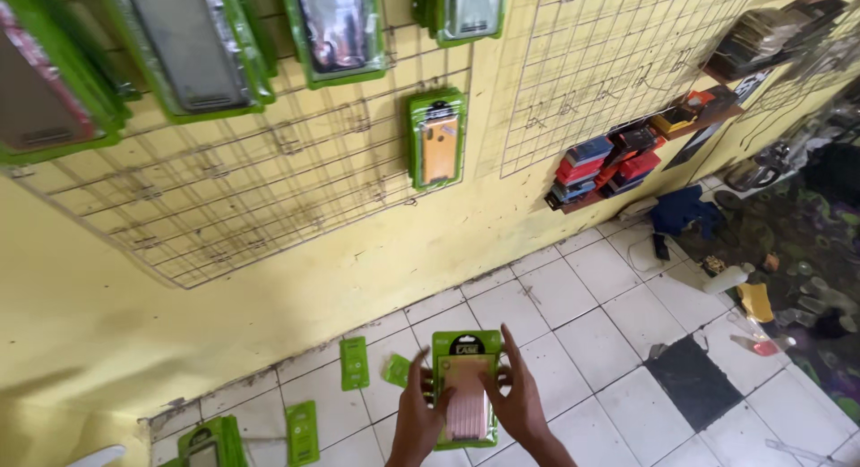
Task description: The person repeatedly wipes the plastic packaging of phone cases with a cloth, then hangs them on a wall grid. The person picks up each case from a chair, wipes it, and places it on the display rack.
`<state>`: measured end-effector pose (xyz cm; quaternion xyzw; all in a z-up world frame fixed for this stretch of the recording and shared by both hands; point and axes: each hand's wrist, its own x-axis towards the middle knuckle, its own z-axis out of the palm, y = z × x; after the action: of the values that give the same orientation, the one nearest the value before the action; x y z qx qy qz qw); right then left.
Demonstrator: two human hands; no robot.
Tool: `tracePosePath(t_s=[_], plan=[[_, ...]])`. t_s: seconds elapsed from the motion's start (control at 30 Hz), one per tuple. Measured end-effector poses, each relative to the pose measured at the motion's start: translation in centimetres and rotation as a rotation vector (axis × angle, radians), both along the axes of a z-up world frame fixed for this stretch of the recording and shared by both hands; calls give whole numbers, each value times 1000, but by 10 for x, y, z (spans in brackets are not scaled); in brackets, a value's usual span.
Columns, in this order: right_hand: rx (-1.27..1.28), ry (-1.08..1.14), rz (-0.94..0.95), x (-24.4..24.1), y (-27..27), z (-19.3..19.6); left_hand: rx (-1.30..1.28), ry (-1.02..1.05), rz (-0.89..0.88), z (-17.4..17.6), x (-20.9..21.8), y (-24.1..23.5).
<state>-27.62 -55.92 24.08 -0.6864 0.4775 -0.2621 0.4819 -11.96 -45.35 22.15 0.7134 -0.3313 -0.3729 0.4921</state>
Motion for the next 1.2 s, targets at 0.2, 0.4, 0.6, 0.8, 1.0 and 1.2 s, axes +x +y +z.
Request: tracePosePath(t_s=[0.2,0.4,0.6,0.8,1.0,1.2], plan=[[-551,-64,206,20,-90,76,-326,-474,-16,83,8,-83],[-471,-62,246,83,-175,111,-207,-521,20,130,68,-164],[-635,-110,236,141,-256,140,-319,-562,64,150,125,-257],[-678,-96,217,178,-315,143,-325,-573,71,150,161,-320],[-616,-74,209,209,-344,137,-328,-665,113,145,190,-348],[-623,-74,242,221,-363,121,-218,-660,152,130,204,-363]])
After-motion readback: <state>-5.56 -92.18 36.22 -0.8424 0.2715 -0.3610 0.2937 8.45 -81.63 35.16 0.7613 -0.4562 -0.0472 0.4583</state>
